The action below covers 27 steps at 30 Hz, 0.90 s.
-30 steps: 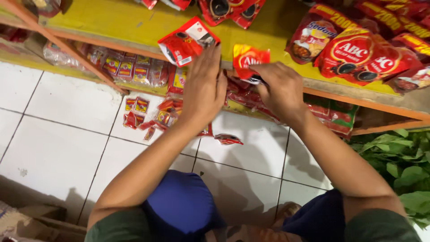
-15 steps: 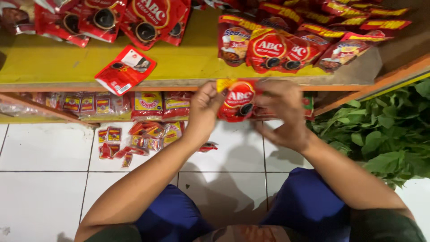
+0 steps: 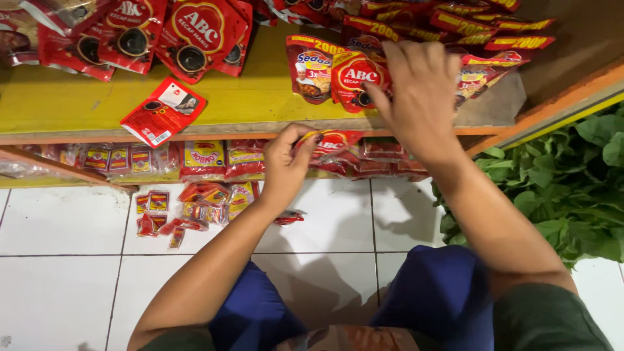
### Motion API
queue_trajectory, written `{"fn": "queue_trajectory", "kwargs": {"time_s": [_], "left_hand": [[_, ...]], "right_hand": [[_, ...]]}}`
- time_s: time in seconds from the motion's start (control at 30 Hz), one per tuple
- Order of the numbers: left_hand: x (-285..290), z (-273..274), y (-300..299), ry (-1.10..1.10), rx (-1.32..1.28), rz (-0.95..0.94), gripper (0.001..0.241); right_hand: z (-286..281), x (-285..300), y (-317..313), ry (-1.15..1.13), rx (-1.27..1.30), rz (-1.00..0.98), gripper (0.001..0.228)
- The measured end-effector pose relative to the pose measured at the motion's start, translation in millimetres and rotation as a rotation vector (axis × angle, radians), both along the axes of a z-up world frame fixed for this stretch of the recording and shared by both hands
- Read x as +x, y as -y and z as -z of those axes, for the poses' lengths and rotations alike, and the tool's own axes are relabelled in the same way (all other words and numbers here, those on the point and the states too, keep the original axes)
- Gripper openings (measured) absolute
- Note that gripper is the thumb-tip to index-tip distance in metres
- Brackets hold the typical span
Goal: The person organizes spice packets on a shelf by hand, picking up individual packets and groups of packets from the floor and the shelf to rearrange them.
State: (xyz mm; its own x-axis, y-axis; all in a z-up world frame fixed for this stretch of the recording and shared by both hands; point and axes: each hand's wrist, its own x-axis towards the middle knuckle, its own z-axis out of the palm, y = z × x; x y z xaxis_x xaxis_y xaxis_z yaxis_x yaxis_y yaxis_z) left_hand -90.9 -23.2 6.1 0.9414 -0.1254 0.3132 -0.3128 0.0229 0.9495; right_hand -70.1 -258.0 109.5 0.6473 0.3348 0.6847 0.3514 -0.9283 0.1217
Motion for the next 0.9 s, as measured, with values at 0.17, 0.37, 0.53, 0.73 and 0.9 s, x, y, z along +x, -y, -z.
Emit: {"fn": "queue_trajectory", "kwargs": {"time_s": [0.17,0.37,0.53,0.73,0.9], "left_hand": [[-0.5,9.3,-7.1,0.111,0.141,-0.042,0.009],[-13.3,46.4,-0.1,0.105,0.215,0.044,0.011],[-4.3,101.4,2.1,-0.095,0.308,0.083,0.007],[-16.1,172.7,-31.0,-0.226,0.362,0.113,0.005],[-11.0,224.6,-46.9,-0.619,0.277,0.187,0.006]], "right_hand": [[5.2,7.2,-7.3,-0.04,-0.092,0.059,0.02],[-16.3,-71.0,21.0,-0.171,0.036,-0.097,0.018],[28.0,-81.7,25.3,-0.516,0.149,-0.373,0.009],[195.8,-55.7,-1.0,-1.074,0.015,-0.348,0.016],[320.0,-28.6,-18.3,-1.135,0.016,-0.343,0.013]]}}
